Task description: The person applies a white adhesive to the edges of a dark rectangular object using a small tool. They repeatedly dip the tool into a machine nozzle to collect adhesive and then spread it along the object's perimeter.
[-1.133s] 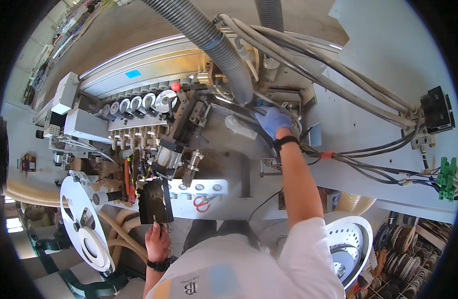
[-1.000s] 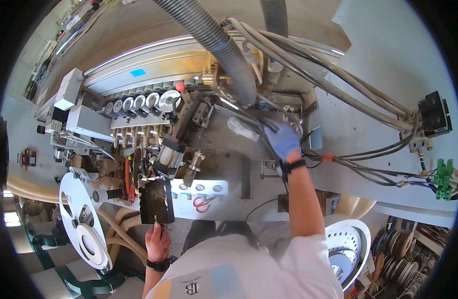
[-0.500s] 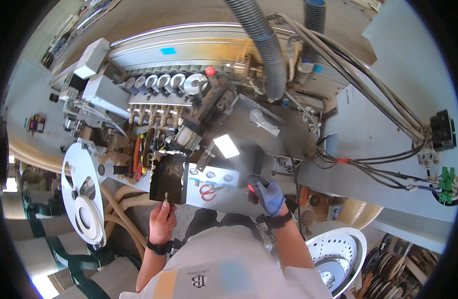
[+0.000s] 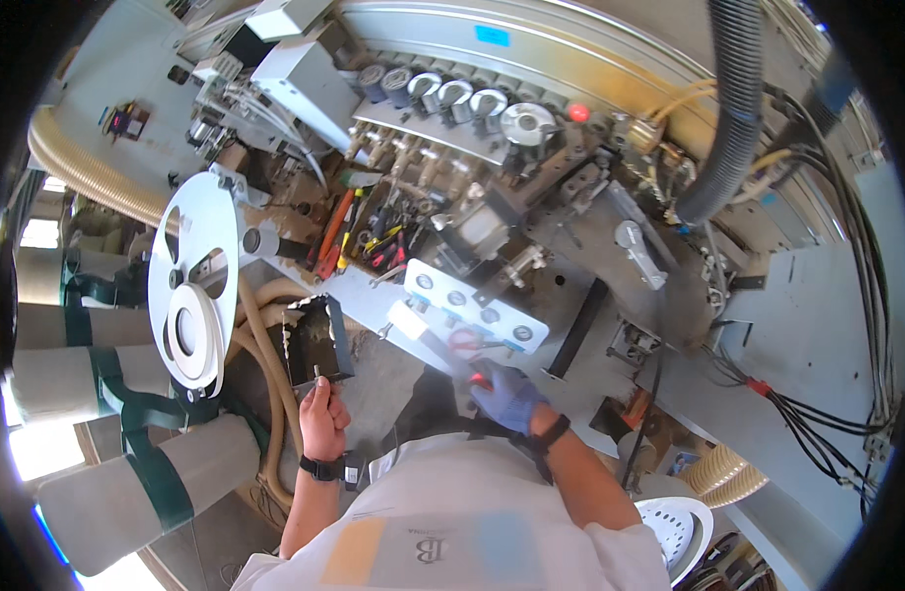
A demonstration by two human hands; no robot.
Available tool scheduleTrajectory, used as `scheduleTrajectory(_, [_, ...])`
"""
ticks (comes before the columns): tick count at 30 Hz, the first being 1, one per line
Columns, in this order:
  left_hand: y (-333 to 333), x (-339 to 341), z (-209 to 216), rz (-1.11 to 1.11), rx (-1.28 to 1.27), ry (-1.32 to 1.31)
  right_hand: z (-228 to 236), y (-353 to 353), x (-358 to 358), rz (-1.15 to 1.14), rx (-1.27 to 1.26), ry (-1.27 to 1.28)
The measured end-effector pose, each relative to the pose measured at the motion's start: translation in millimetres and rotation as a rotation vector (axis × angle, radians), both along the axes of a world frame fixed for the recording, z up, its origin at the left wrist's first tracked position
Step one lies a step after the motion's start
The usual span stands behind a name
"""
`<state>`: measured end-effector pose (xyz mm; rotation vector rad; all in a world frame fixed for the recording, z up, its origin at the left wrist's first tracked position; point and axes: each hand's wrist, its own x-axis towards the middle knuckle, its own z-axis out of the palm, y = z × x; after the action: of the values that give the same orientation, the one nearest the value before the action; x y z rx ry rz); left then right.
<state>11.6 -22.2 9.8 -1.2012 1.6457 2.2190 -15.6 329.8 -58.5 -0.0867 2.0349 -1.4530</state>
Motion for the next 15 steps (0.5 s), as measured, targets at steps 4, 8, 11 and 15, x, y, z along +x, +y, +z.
scheduleTrajectory(4, [-39, 21, -21, 0.101, -0.028, -0.048, -54, -96, -31, -0.031, -0.192, -0.325])
scheduleTrajectory(8, [-67, 35, -35, 0.177, 0.036, -0.130, -85, -174, -70, -0.326, -0.575, -0.599])
scheduleTrajectory(11, [-85, 39, -41, 0.175, 0.109, -0.176, -106, -225, -115, -0.485, -0.670, -0.618])
scheduleTrajectory(15, [-108, 31, -47, 0.131, 0.133, -0.248, -146, -278, -185, -0.684, -0.532, -0.570])
